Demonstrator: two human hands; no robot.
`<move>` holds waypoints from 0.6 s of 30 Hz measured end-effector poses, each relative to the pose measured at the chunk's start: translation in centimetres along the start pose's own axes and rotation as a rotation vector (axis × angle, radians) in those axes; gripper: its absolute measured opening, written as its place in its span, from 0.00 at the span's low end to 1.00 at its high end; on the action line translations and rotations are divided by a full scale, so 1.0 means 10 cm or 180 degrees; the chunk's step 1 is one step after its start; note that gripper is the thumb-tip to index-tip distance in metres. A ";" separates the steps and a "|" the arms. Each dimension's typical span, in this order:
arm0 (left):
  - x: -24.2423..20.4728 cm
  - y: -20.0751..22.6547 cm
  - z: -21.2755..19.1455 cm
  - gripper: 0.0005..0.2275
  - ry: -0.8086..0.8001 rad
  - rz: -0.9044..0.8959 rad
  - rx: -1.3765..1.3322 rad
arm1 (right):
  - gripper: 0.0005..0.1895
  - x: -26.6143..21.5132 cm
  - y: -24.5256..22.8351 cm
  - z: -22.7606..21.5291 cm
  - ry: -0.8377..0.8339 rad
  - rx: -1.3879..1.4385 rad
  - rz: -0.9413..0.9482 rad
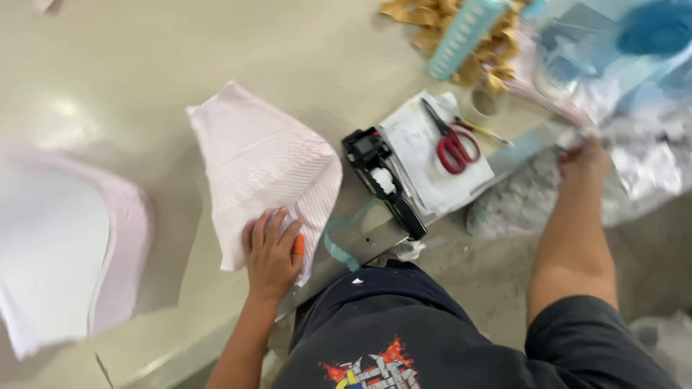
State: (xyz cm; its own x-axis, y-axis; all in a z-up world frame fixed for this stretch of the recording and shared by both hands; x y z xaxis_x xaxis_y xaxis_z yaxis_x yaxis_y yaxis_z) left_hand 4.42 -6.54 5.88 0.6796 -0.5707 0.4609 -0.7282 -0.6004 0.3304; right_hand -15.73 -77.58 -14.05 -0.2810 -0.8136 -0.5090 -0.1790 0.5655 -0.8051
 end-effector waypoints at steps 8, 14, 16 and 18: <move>-0.23 0.09 0.19 0.15 -0.0229 -0.0481 0.0213 | 0.15 1.42 -0.35 0.76 -0.0482 0.1704 -0.0437; -0.76 0.33 0.37 0.28 -0.0528 -0.0922 0.0518 | 0.29 0.96 -0.67 1.15 -0.1165 0.1239 -0.0102; -0.82 0.39 0.34 0.28 -0.0570 -0.0980 0.0506 | 0.34 0.89 -0.67 1.12 -0.1249 0.1096 0.0147; -0.81 0.42 0.23 0.24 -0.0434 -0.0962 0.0271 | 0.40 0.89 -0.64 1.03 -0.1272 0.0990 0.0385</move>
State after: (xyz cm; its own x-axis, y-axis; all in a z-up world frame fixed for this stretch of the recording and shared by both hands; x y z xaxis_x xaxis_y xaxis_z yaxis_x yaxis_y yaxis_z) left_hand -3.92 -5.70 1.66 0.8733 -0.4259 0.2363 -0.4860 -0.7951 0.3628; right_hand -7.40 -89.85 -16.56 0.1104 -0.7673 -0.6317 0.1384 0.6412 -0.7548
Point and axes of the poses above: each hand's wrist, its own x-axis towards the middle knuckle, its own z-axis out of the palm, y = z × x, the point moved 7 cm from there along x, towards the middle knuckle, and after that the axes turned 10 degrees about -x, right-handed, at the moved point
